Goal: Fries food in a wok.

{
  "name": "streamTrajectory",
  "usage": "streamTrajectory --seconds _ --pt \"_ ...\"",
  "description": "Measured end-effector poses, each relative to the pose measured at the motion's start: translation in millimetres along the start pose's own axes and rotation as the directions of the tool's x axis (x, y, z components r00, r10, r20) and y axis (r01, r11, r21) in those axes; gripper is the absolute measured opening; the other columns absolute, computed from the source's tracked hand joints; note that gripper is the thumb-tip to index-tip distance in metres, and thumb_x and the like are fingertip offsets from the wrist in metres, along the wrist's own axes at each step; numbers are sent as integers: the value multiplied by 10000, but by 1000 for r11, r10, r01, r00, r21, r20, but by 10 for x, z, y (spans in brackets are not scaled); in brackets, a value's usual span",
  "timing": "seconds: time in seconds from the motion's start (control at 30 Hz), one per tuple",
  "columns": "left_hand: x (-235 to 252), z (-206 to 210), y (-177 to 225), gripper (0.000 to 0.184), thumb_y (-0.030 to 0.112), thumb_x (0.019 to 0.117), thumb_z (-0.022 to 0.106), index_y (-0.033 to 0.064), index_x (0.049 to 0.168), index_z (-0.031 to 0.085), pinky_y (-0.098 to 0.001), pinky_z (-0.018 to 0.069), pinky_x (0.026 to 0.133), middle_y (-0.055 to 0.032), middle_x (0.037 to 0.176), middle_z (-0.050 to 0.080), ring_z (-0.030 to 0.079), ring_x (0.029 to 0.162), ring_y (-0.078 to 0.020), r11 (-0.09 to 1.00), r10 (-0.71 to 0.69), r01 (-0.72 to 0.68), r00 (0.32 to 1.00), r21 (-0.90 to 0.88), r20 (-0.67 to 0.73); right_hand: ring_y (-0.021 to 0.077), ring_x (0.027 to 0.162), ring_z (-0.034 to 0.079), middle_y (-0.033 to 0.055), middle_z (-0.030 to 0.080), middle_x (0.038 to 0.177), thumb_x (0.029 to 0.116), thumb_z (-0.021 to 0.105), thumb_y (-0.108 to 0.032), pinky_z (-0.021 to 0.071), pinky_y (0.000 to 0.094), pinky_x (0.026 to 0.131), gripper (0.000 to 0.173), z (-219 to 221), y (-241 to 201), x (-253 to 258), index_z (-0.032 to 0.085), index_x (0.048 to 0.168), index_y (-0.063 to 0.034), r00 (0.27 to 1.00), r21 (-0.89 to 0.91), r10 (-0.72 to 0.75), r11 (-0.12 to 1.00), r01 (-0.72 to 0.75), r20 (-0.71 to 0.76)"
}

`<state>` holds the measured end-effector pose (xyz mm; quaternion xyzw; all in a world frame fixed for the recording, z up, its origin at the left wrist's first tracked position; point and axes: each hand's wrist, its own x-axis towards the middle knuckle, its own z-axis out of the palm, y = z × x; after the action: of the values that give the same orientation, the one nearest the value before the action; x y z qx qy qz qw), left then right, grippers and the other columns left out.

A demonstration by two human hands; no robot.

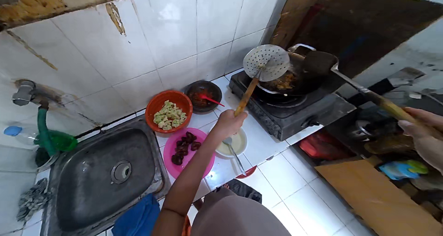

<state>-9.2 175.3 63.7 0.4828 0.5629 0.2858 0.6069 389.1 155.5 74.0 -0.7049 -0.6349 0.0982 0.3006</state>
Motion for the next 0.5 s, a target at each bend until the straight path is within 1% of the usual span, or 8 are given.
streamTrajectory --seconds 0.03,0.1,0.17,0.2,0.33,0.4,0.5 --pt "42 28 25 340 271 1106 453 -43 1049 571 -205 406 548 -7 703 459 439 551 -59 998 -12 13 1000 65 -18 489 1131 616 401 582 1303 1048 494 -175 457 582 1017 468 -1 24 -1 528 1445 71 999 -4 -30 1000 29 -13" --pt "108 92 66 356 272 1100 470 -58 1056 597 -218 409 568 -35 738 524 467 579 -63 990 -5 13 998 140 -56 578 1037 613 427 611 1197 1033 522 -178 444 707 917 443 -12 7 -42 578 1403 60 995 -34 -82 996 80 -61" --pt "171 138 74 357 266 1097 479 -54 1005 609 -194 397 531 -25 704 545 470 538 -39 984 22 -5 995 179 -95 610 992 611 427 631 1128 1036 546 -137 423 752 871 388 -41 -142 -93 615 1366 55 995 -71 -62 996 56 -81" --pt "189 144 76 365 268 1096 482 -54 987 617 -189 394 519 -22 692 546 467 524 -34 981 31 -8 993 196 -116 607 975 615 421 639 1104 1035 553 -124 425 752 860 372 -42 -193 -101 624 1353 55 995 -81 -46 996 39 -87" --pt "231 144 81 404 291 1092 492 -36 904 636 -193 388 500 -14 653 558 463 496 -31 966 57 -3 978 259 -201 584 968 628 398 656 1087 1036 567 -68 440 734 864 342 -22 -299 -120 627 1349 58 995 -72 -1 997 -6 -100" --pt "282 128 59 401 296 1092 493 -35 917 637 -196 410 510 -12 663 553 477 505 -37 957 73 -6 973 290 -219 574 982 637 382 666 1097 1037 576 -55 441 737 870 340 -17 -322 -109 626 1360 41 995 -61 29 998 -35 -93" --pt "375 101 -12 373 274 1093 489 -45 977 644 -227 430 563 -26 711 517 476 560 -68 941 116 -27 962 338 -246 539 948 653 356 677 1085 1045 575 -67 462 714 851 342 6 -341 -81 624 1371 24 995 -62 67 996 -71 -73"
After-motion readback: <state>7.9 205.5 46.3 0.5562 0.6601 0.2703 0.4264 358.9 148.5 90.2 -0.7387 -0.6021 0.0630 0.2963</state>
